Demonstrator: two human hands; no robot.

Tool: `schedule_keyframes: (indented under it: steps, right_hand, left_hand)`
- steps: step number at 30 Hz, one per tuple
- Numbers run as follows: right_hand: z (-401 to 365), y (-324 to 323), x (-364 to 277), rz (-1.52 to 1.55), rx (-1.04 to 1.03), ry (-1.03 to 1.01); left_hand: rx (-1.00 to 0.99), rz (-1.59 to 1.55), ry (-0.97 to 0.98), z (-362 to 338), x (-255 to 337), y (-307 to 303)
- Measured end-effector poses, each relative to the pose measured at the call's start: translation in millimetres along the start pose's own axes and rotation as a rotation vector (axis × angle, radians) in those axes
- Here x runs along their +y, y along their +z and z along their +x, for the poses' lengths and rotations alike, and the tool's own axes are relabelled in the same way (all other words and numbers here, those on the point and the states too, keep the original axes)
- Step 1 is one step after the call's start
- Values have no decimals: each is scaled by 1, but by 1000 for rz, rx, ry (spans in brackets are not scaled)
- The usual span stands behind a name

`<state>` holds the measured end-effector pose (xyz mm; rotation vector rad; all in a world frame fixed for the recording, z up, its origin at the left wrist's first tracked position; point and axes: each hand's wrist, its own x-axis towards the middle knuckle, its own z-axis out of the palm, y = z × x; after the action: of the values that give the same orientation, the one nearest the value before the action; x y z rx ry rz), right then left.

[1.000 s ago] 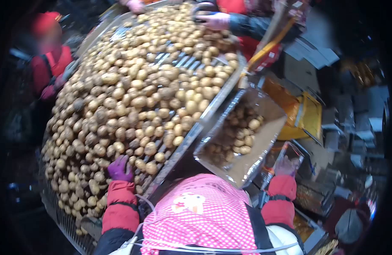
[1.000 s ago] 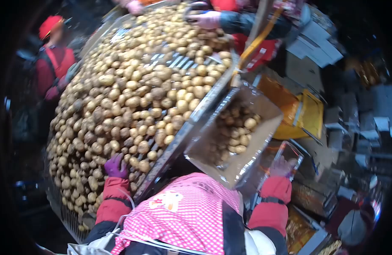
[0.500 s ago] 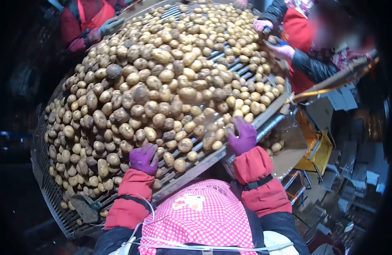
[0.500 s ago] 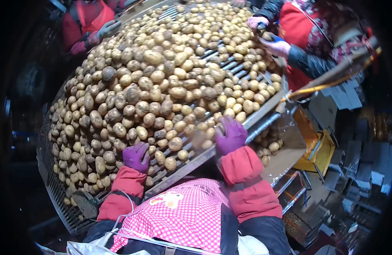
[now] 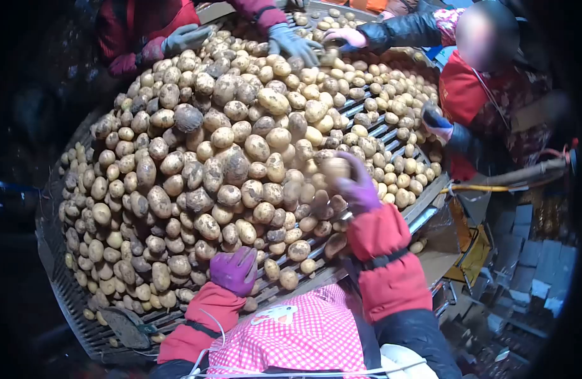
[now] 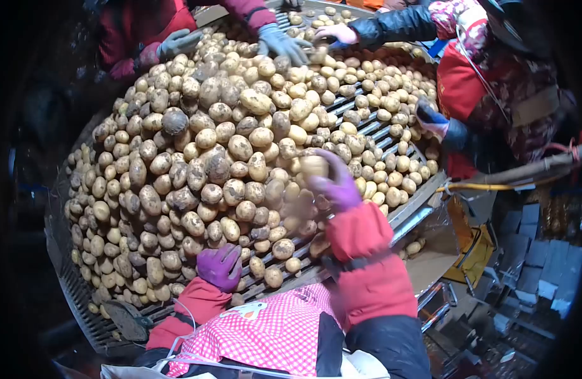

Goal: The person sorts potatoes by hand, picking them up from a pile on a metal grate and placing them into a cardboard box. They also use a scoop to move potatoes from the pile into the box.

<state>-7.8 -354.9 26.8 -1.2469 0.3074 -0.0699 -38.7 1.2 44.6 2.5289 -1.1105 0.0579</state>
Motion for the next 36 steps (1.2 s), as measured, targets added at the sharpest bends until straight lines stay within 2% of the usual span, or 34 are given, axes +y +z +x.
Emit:
schedule_keyframes:
  steps: [1, 2, 3, 5, 6, 10, 13, 14, 15, 17, 18, 19, 21, 22, 23, 25, 27, 28, 29, 31, 32, 33, 35, 36]
  right_hand:
    - [-9, -28, 5, 440, -78, 16]
    - [-9, -20, -14, 393, 358, 178]
    - [-32, -33, -31, 682, 256, 121]
    - [-32, -60, -22, 820, 185, 38]
    - [-32, -61, -22, 790, 319, 44]
    - [-34, -72, -6, 668, 268, 51]
    - [-49, -76, -10, 733, 203, 180]
    - [-59, -71, -19, 720, 201, 165]
    - [-68, -70, -32, 681, 278, 255]
    - [-88, -73, -37, 510, 419, 265]
    - [-88, -68, -44, 323, 505, 349]
    - [-94, -87, -10, 173, 322, 69]
    - [-92, -73, -16, -545, 349, -62]
    - [-82, -71, -5, -775, 349, -265]
    - [-71, -65, 0, -1051, 356, -344]
    - [-51, -32, -30, -1418, 209, -83]
    - [-19, -11, -31, -1762, 53, 206]
    - [-2, -9, -31, -1742, 17, 287]
    - [-1, -7, -41, -1606, 102, 255]
    - [19, -29, -50, -1393, 10, 351]
    - [16, -51, -32, -1119, 35, 127]
    - [3, -64, -26, -859, 73, 2]
    - [-48, -73, -30, -206, 81, -21]
    - [-78, -78, -32, 8, 91, 6]
  left_hand:
    - [-2, 5, 2, 1, -1, 0]
    - [-10, 9, 13, 1, -1, -1]
    - [-27, 9, -4, 0, 0, -3]
    - [-53, 14, -24, 3, 2, -5]
    - [-37, 4, 0, 4, 1, -4]
    - [-39, 25, -4, 2, 1, -2]
    - [5, 48, 13, 1, 3, 2]
    - [7, 51, 10, 0, 2, 4]
    - [11, 53, 9, 0, 4, 3]
    - [19, 63, -3, -1, 8, 2]
    - [34, 70, -2, -2, 9, 4]
    - [50, 76, 0, -3, 9, 5]
    - [20, 80, -23, -4, 13, 6]
    - [31, 87, -12, -4, 13, 7]
    - [44, 97, -6, -5, 12, 6]
    - [28, 77, -19, -7, 10, 8]
    - [16, 73, -35, -5, 10, 6]
    - [6, 73, -42, -3, 12, 4]
    - [-7, 70, -50, -5, 13, 2]
    - [37, 80, -24, -8, 11, 4]
    - [35, 72, -22, -9, 9, 4]
    - [35, 59, -20, -8, 8, 6]
    - [55, 19, -27, -7, 10, 5]
    - [73, 22, -17, -7, 12, 5]
